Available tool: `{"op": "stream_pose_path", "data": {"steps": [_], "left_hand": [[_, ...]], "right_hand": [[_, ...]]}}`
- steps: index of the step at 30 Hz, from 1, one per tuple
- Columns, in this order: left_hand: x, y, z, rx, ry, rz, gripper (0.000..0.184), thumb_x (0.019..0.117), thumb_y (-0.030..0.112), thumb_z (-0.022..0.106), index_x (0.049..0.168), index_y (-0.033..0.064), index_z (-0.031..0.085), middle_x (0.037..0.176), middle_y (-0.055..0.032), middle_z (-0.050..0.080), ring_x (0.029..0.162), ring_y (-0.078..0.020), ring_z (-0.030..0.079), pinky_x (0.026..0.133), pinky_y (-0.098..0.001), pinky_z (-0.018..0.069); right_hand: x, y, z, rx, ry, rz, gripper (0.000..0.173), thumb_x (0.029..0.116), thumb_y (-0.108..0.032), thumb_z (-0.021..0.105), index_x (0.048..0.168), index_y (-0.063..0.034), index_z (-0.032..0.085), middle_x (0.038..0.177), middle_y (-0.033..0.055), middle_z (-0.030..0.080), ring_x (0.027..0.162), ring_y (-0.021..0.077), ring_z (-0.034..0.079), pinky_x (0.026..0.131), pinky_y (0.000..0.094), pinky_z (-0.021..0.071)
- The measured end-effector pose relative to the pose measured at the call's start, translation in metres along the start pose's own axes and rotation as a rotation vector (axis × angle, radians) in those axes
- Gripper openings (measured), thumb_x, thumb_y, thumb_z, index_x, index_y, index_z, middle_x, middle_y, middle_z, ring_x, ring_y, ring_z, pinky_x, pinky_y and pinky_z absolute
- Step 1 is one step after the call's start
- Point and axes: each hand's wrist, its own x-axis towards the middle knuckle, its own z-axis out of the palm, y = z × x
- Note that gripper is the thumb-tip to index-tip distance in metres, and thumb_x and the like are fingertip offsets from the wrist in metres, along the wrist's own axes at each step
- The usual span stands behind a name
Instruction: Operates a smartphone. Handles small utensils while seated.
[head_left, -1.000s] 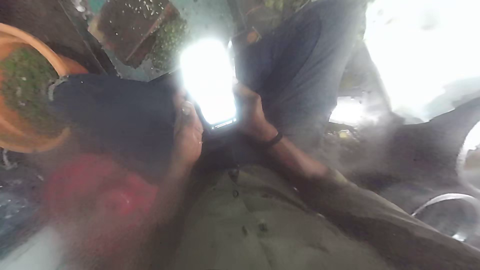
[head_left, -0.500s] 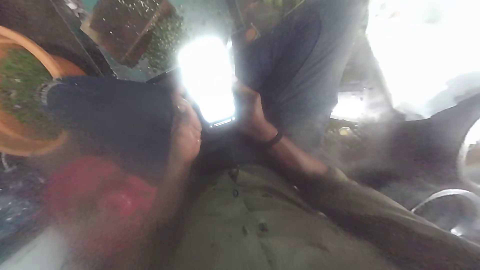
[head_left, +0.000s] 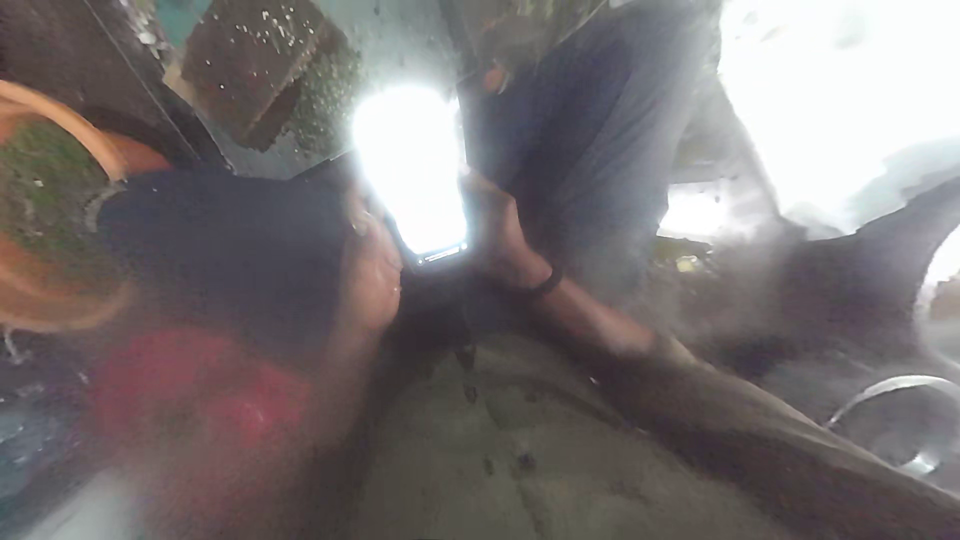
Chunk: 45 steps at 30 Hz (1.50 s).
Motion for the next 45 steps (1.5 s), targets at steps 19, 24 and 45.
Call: {"op": "stream_pose_path", "data": {"steps": [19, 24, 45], "left_hand": [[0.004, -0.003, -0.001, -0.04, -0.026, 0.029, 0.088, 0.0973, 0.076, 0.041, 0.162, 0.0199, 0.023, 0.163, -0.0025, 0.039, 0.146, -0.0162, 0.044, 0.116, -0.0407, 0.0453], [0.005, -0.003, -0.002, -0.052, -0.032, 0.019, 0.092, 0.0959, 0.077, 0.044, 0.164, 0.0192, 0.02, 0.165, -0.004, 0.036, 0.148, -0.0179, 0.042, 0.117, -0.0419, 0.0447], [0.005, -0.005, -0.004, 0.005, 0.032, 0.004, 0.088, 0.0982, 0.076, 0.04, 0.163, 0.0196, 0.021, 0.164, 0.0011, 0.039, 0.146, -0.0114, 0.044, 0.116, -0.0353, 0.0449]], "right_hand": [[-0.01, -0.001, -0.004, -0.034, -0.028, 0.034, 0.041, 0.112, -0.049, 0.037, 0.13, -0.0229, 0.062, 0.1, 0.0024, 0.07, 0.082, 0.0112, 0.07, 0.066, 0.0302, 0.0603], [-0.009, -0.001, -0.004, -0.055, -0.015, 0.042, 0.042, 0.1115, -0.051, 0.037, 0.13, -0.0233, 0.063, 0.099, 0.0018, 0.07, 0.082, 0.011, 0.07, 0.067, 0.0306, 0.0604], [-0.005, 0.001, -0.002, -0.172, 0.041, -0.048, 0.032, 0.1132, -0.036, 0.04, 0.11, -0.015, 0.063, 0.068, 0.0002, 0.051, 0.052, 0.0055, 0.05, 0.045, 0.0189, 0.0427]]}}
